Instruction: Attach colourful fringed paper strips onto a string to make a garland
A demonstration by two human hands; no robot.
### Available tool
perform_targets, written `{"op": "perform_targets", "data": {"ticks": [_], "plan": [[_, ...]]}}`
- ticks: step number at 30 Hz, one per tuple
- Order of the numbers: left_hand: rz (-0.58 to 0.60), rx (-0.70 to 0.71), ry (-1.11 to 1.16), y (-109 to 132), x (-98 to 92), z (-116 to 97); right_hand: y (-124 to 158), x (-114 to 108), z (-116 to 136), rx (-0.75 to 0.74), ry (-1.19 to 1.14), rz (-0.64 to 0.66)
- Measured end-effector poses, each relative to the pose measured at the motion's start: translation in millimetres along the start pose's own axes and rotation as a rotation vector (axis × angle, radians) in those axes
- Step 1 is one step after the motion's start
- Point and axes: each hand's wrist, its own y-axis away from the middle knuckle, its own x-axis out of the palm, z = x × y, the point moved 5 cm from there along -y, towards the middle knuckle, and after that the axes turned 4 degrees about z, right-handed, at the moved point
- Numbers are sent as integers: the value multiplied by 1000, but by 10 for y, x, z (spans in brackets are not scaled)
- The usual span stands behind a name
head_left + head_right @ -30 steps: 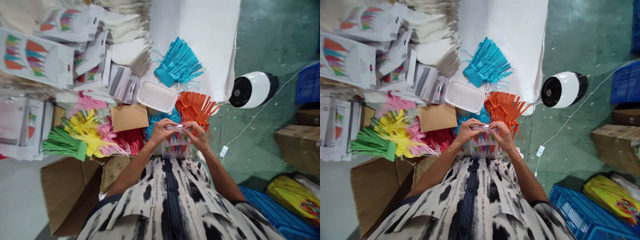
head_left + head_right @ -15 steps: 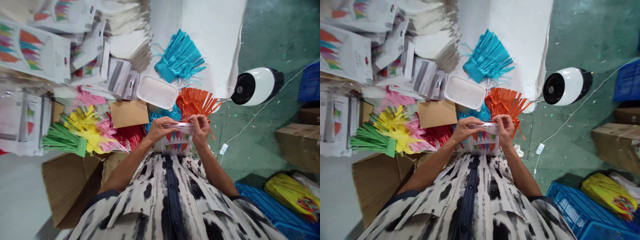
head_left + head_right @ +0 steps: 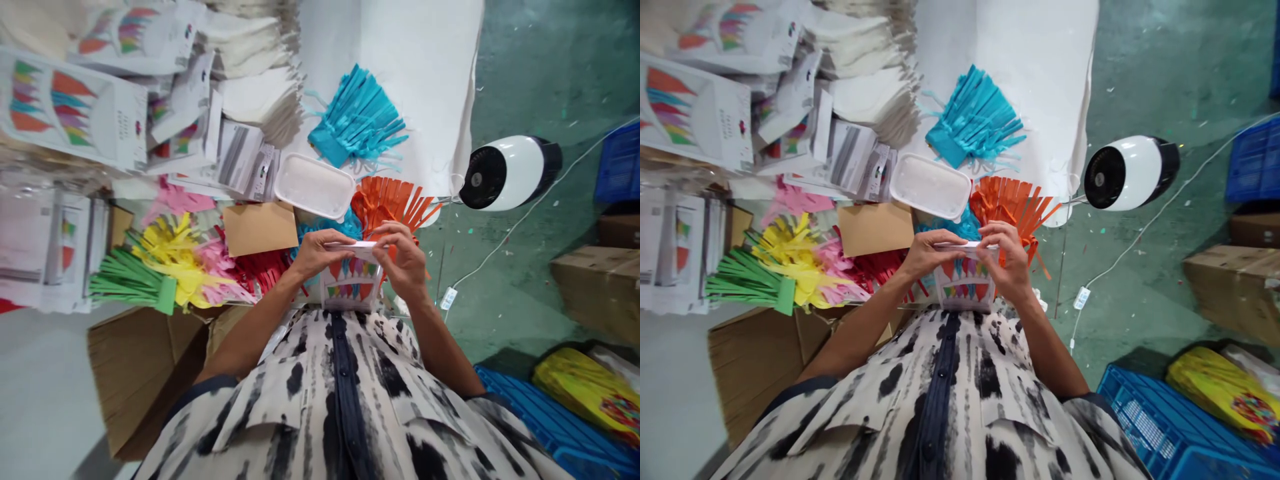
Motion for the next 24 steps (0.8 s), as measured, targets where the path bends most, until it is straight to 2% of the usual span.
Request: {"op": "perform_targets", "data": {"ticks": [2, 4, 10, 24], "plan": [[-6, -11, -1, -13, -5, -7, 13, 17, 51, -12, 64, 205], [-6, -14, 3, -17, 3, -19, 29, 25, 14, 35, 67, 278], [22, -22, 4, -9, 61, -44, 39, 93, -211, 188, 41, 109], [53, -5, -40, -15, 89, -89, 67, 127, -255, 157, 102, 52]]}}
